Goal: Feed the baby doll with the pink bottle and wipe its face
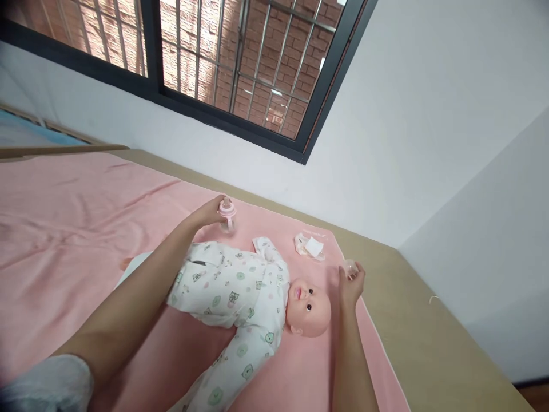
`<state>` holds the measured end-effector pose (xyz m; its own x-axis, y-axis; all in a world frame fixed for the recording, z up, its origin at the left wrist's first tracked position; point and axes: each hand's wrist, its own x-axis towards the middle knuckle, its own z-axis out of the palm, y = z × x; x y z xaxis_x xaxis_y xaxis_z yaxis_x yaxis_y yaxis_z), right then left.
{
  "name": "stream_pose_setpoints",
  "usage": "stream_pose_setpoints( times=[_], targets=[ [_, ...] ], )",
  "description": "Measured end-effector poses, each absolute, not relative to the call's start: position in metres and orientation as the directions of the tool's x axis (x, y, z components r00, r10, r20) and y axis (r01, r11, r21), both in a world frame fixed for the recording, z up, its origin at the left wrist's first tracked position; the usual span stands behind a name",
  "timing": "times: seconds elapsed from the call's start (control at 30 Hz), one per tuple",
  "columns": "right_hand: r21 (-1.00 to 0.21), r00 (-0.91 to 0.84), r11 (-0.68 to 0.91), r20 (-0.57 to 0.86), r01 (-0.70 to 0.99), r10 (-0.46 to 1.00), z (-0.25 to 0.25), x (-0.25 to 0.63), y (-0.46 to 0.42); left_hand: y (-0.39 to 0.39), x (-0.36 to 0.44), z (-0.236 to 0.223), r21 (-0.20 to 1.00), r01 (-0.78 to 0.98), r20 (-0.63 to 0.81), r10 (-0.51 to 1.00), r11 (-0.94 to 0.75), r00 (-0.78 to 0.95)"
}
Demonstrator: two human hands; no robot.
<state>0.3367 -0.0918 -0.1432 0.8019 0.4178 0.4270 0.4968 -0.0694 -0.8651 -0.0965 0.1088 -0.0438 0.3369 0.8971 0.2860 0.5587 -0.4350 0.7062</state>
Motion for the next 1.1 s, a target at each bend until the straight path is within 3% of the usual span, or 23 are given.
stream_pose_setpoints(
  times=[0.2,0.4,0.57,0.8,1.1],
  targets=[
    [-0.829,0.728,0.337,0.555,0.446,0.402,-0.052,0.278,-0.108,0.054,-0.064,-0.01,0.79,0.102,0.511,0.741,-0.605,0.437],
    [-0.663,0.449,0.546,0.749,0.512,0.488,0.006,0.179,-0.151,-0.029,-0.028,0.005,0.626,-0.011,0.661,0.523,-0.78,0.539],
    [-0.633,0.338,0.559,0.767,0.535,0.545,0.005,0.139,-0.161,-0.072,-0.02,0.01,0.546,0.111,0.616,0.488,-0.83,0.619],
    [-0.692,0.245,0.5,0.682,0.522,0.689,-0.003,0.129,-0.153,-0.075,-0.02,0.009,0.493,0.182,0.647,0.498,-0.851,0.577],
    [-0.742,0.293,0.519,0.655,0.425,0.696,-0.006,0.121,-0.155,-0.088,-0.012,0.001,0.436,0.16,0.716,0.449,-0.885,0.535]
  ],
)
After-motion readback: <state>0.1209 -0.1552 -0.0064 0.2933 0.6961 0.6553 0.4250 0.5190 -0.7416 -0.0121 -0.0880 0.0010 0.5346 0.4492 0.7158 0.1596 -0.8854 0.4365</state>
